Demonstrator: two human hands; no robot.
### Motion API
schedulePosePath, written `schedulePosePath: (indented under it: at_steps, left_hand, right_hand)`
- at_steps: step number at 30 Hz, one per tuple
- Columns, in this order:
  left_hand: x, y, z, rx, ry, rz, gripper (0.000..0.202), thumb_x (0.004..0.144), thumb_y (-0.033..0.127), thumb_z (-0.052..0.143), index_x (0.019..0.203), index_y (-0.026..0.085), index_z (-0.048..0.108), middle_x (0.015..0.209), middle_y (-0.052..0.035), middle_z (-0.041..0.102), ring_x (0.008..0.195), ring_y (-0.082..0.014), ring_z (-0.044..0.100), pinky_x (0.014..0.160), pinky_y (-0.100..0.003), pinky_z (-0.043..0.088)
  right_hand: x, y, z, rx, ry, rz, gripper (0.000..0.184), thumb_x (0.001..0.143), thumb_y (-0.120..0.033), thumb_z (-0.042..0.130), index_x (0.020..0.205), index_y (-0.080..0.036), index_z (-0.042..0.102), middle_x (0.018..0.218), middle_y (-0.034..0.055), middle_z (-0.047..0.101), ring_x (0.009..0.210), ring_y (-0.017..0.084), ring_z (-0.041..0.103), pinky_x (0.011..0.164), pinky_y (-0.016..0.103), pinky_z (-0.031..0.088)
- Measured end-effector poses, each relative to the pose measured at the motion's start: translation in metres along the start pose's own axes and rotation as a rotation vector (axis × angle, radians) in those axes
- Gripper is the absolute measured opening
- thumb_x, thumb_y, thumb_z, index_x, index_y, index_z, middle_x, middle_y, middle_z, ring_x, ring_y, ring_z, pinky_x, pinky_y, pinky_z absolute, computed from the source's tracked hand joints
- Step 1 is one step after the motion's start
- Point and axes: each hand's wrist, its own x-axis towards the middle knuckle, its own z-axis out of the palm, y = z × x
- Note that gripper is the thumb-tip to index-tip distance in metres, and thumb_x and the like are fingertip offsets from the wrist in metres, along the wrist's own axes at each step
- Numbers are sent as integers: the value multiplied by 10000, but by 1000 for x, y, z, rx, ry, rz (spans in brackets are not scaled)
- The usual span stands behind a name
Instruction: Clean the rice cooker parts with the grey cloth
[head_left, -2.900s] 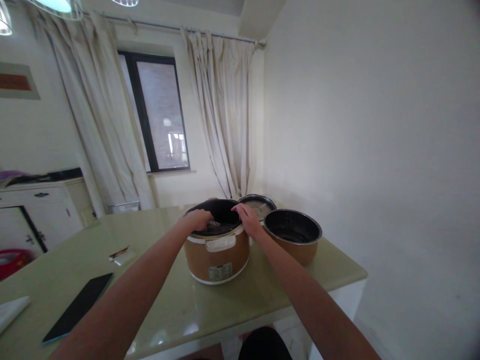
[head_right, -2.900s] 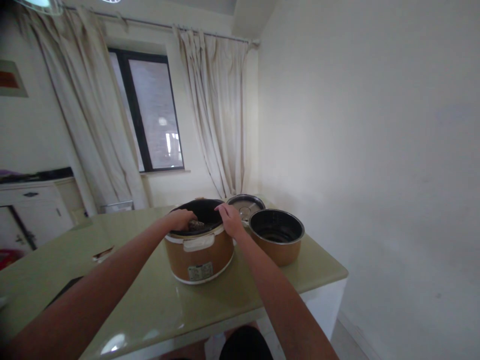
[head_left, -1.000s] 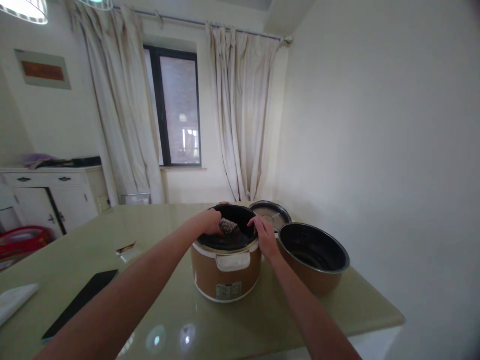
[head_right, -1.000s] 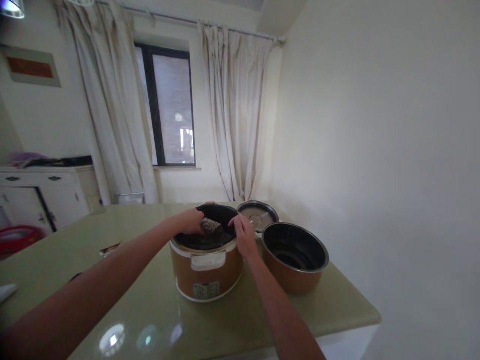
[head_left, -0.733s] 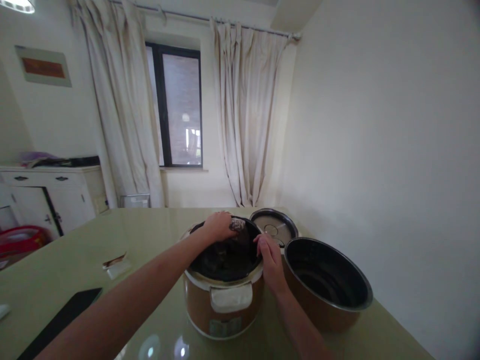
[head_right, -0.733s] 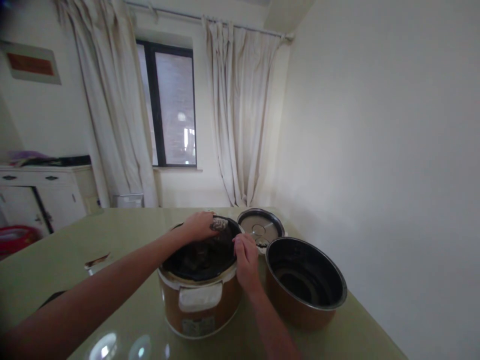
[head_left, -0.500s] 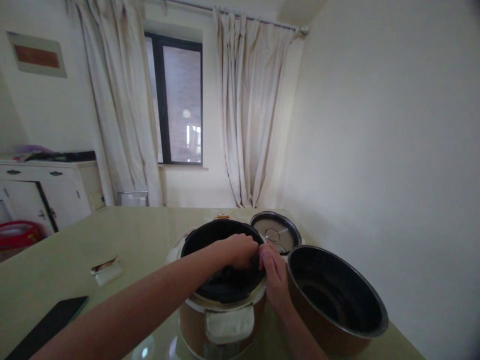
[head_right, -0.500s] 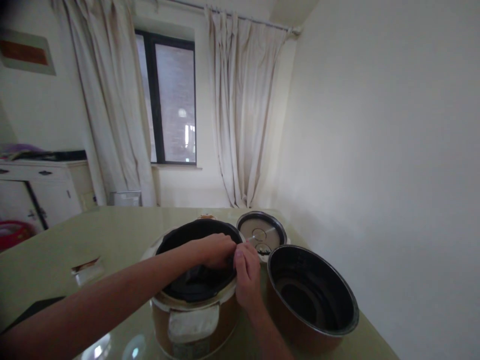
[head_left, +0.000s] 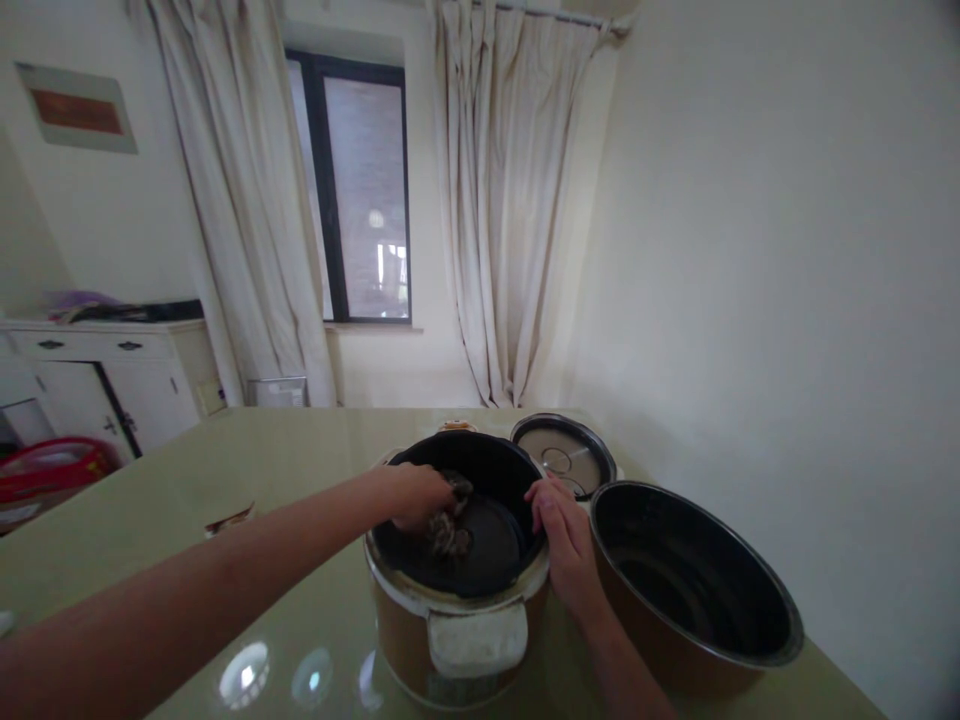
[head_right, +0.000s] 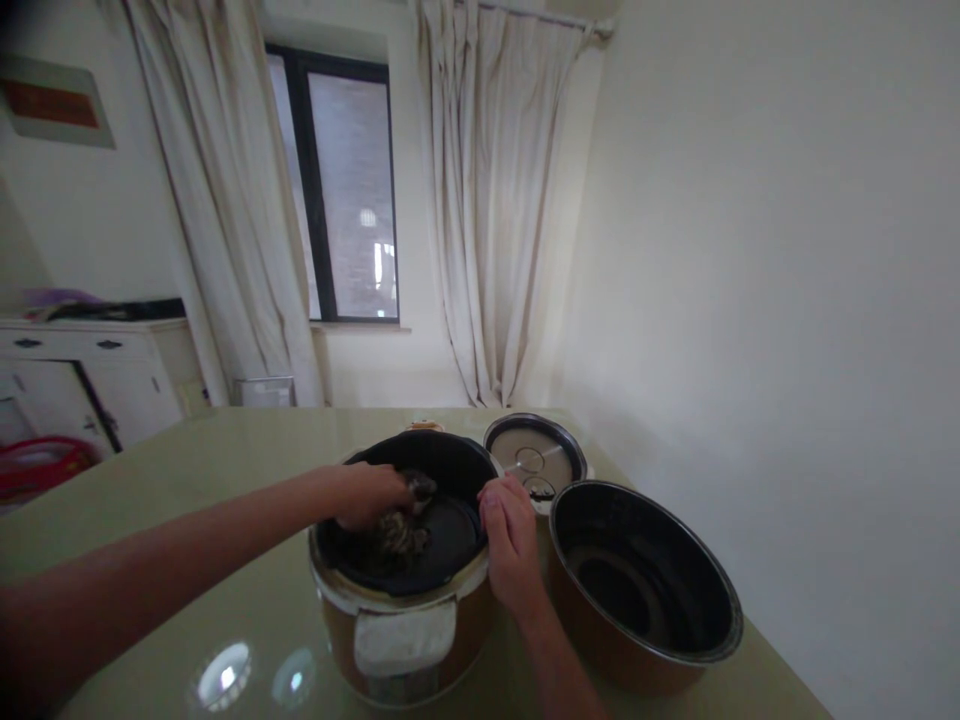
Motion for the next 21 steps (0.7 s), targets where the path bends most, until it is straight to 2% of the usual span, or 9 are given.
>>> schedulePosePath:
  at_steps: [3,6,10,13,15,17,19,21]
  left_hand:
    - [17,9,-3,239,134,-13,669,768,88,699,1409,272,649,1375,-213,651,1227,-425,638,865,-515,611]
    - [44,32,-9,324,226,32,575,827,77,660,1390,190,642,1418,-249,602,1286,-438,595,874,-521,622]
    - [65,64,-13,219,162,194,464,832,150,704,1296,163,687,1373,-247,639,1219,-409,654,894,-506,623]
    - [61,76,-11,102,98,285,402,836,238,717,1233,173,719,1296,-200,708,1114,-359,721,887,-439,622]
    - [51,75,-9,47,60,329,361,822,248,711,1177,190,741,1183,-160,763,1033,-328,746,848,-401,619]
    - [40,66,-7,-18,-29,381,330,800,223,697,1122,195,760,1052,-133,792,940,-307,753,796,-385,610]
    - [30,50,-3,-56,-177,401,355,768,187,694,1114,205,773,957,-106,796,854,-287,745,741,-372,601]
    - [22,31,0,-84,-258,341,406,704,137,725,1097,218,787,891,-84,788,798,-275,732,709,-362,597]
  right_hand:
    - [-1,2,1,13,19,-6,504,1092,-463,397,647,-243,486,759,35,592,786,221,546,869,390,413]
    - [-1,4,2,21,29,-4,499,1091,-451,404,644,-243,479,747,30,582,787,222,544,896,395,409]
    - [-1,5,2,32,19,-7,497,1089,-466,409,647,-248,470,723,24,560,767,223,527,896,400,410]
    - [-1,5,2,68,34,-8,490,1089,-441,418,642,-247,471,716,19,540,748,217,518,875,395,412]
    - [-2,4,3,79,48,-6,488,1089,-431,420,642,-246,481,737,25,562,758,217,525,903,401,412]
    - [-2,5,4,75,61,-5,486,1090,-436,418,647,-247,490,761,33,587,784,222,538,956,413,405]
    - [-3,6,3,61,61,-5,485,1092,-444,413,656,-248,496,763,31,591,799,222,545,1000,418,394]
    - [-4,8,3,46,35,-6,480,1095,-438,410,665,-244,501,772,27,597,819,218,554,1037,415,377]
